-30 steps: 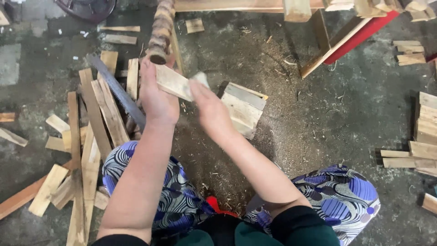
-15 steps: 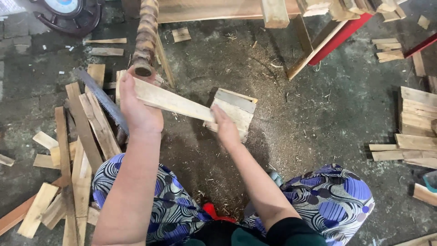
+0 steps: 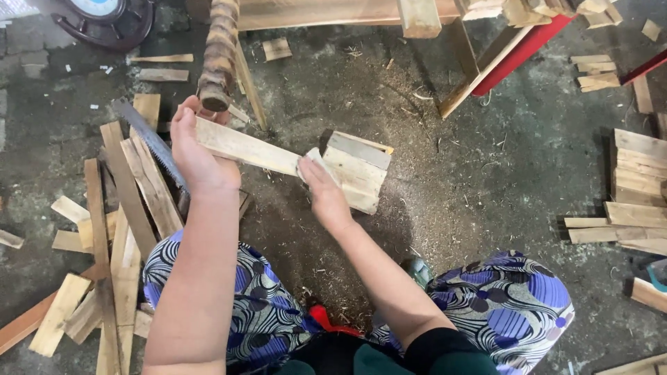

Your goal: The person is sanding various wooden slats and pieces by hand using sandpaper to smooth the surfaces.

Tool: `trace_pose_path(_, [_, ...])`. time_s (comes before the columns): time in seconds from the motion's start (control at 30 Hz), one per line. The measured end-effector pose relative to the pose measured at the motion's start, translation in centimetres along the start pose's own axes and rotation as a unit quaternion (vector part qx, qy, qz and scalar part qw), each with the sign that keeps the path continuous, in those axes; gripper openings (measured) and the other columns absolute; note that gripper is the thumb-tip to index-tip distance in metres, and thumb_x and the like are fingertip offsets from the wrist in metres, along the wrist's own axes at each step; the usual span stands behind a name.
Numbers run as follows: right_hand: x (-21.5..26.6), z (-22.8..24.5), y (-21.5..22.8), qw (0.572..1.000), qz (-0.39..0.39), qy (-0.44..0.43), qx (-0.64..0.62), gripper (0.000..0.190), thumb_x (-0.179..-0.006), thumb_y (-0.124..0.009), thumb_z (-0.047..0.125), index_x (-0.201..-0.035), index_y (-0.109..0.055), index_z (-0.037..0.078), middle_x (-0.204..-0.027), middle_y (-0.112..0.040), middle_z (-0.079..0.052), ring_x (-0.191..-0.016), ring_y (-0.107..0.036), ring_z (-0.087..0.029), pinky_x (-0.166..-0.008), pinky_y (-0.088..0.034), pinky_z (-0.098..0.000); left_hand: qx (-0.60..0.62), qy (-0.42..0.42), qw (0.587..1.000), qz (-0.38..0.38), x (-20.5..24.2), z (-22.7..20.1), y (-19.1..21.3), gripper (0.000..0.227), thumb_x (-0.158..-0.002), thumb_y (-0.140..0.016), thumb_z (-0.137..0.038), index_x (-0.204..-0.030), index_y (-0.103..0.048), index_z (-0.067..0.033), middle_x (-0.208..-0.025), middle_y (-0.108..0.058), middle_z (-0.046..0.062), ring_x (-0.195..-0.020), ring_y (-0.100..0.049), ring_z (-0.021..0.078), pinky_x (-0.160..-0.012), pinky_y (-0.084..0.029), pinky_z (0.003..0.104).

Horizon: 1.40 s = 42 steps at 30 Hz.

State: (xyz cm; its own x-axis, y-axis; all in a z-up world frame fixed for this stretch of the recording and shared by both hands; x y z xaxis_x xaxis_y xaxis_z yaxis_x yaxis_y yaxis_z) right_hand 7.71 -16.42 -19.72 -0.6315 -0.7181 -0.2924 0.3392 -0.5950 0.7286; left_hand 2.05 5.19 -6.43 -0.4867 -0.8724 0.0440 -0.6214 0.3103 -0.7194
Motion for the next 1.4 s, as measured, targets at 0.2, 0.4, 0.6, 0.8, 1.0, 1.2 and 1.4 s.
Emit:
trace_pose_path(0.2, [1.8, -5.3, 1.5, 0.839, 0.014, -0.438, -0.323, 0.054, -0.100, -0.036, 0.051, -0.146, -0.056, 0.032, -0.132, -0.070, -0.006, -0.039, -0.042, -0.008, -0.033, -0.036, -0.0251, 0.006, -0.001, 1.000, -0.024, -0.6, -0.3, 0.9, 0.024, -0.097, -0.061, -0.025, -0.115, -0.065, -0.0100, -0.096, -0.070, 0.015, -0.098, -0.073, 0.0255, -0.097, -0.060, 0.040])
trace_pose_path(0.4, [5.9, -15.5, -2.3, 0.902, 0.075, -0.421, 0.062, 0.049, -0.100, -0.055, 0.022, -0.148, -0.055, 0.034, -0.129, -0.070, -0.012, -0.123, -0.065, -0.031, -0.108, -0.051, -0.0473, -0.038, 0.024, 0.999, -0.026, 0.2, -1.2, -0.1, 0.024, -0.097, -0.060, -0.030, -0.116, -0.067, -0.0161, -0.091, -0.073, 0.011, -0.092, -0.074, 0.0228, -0.091, -0.058, 0.037])
trace_pose_path(0.6, [0.1, -3.1, -1.3, 0.987, 0.008, -0.158, -0.032, 0.058, -0.097, -0.034, -0.010, -0.150, -0.047, 0.010, -0.157, -0.046, -0.009, -0.147, -0.042, -0.027, -0.127, -0.025, -0.0386, -0.026, 0.051, 0.998, -0.029, -0.3, -1.9, -0.5, 0.033, -0.097, -0.051, -0.018, -0.127, -0.061, -0.0074, -0.123, -0.065, 0.016, -0.103, -0.066, 0.0249, -0.091, -0.056, 0.038])
trace_pose_path(0.8, [3.0, -6.6, 1.6, 0.969, 0.036, -0.241, -0.031, 0.058, -0.092, -0.051, -0.001, -0.144, -0.050, 0.026, -0.151, -0.053, -0.003, -0.124, -0.058, -0.026, -0.107, -0.048, -0.0383, -0.019, 0.060, 0.991, -0.120, -1.2, -2.1, 0.8, 0.037, -0.092, -0.055, -0.016, -0.126, -0.064, -0.0027, -0.103, -0.060, 0.013, -0.099, -0.065, 0.0286, -0.091, -0.059, 0.043])
trace_pose_path(1.0, [8.3, -17.9, -2.1, 0.897, -0.011, -0.440, -0.041, 0.049, -0.093, -0.063, 0.025, -0.141, -0.060, 0.016, -0.132, -0.068, -0.013, -0.118, -0.065, -0.032, -0.097, -0.050, -0.0388, -0.014, 0.067, 0.991, -0.116, -2.3, -2.2, 2.1, 0.035, -0.093, -0.055, -0.016, -0.123, -0.065, -0.0015, -0.112, -0.060, 0.016, -0.100, -0.065, 0.0271, -0.092, -0.060, 0.040])
trace_pose_path(1.2, [-0.2, -3.2, 0.5, 0.851, -0.024, -0.392, -0.348, 0.065, -0.103, -0.032, 0.044, -0.152, -0.041, 0.002, -0.163, -0.037, -0.013, -0.153, -0.032, -0.026, -0.126, -0.022, -0.0366, 0.006, 0.089, 0.991, -0.096, -1.6, -2.4, 0.6, 0.046, -0.083, -0.055, -0.017, -0.123, -0.061, 0.0041, -0.116, -0.068, 0.020, -0.091, -0.070, 0.0277, -0.085, -0.058, 0.037])
trace_pose_path(1.4, [2.4, -9.2, 0.1, 0.830, -0.069, -0.363, -0.417, 0.051, -0.101, -0.036, 0.038, -0.133, -0.061, 0.008, -0.141, -0.059, -0.015, -0.137, -0.049, -0.031, -0.122, -0.028, -0.0467, -0.010, 0.106, 0.990, -0.091, -1.7, -2.5, 1.4, 0.039, -0.080, -0.056, -0.024, -0.113, -0.060, -0.0036, -0.107, -0.071, 0.018, -0.091, -0.072, 0.0264, -0.079, -0.051, 0.034])
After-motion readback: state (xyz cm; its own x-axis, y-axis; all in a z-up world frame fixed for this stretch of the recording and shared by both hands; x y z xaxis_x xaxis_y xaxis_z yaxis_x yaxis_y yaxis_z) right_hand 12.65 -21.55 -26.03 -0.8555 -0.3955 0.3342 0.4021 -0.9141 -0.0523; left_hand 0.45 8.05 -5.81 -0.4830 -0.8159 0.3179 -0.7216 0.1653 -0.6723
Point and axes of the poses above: each hand's wrist, its own x-axis away from the middle knuckle, its own y-axis out of the back of the hand, z = x × y, the point moved 1 cm from there along -x, towards the middle knuckle
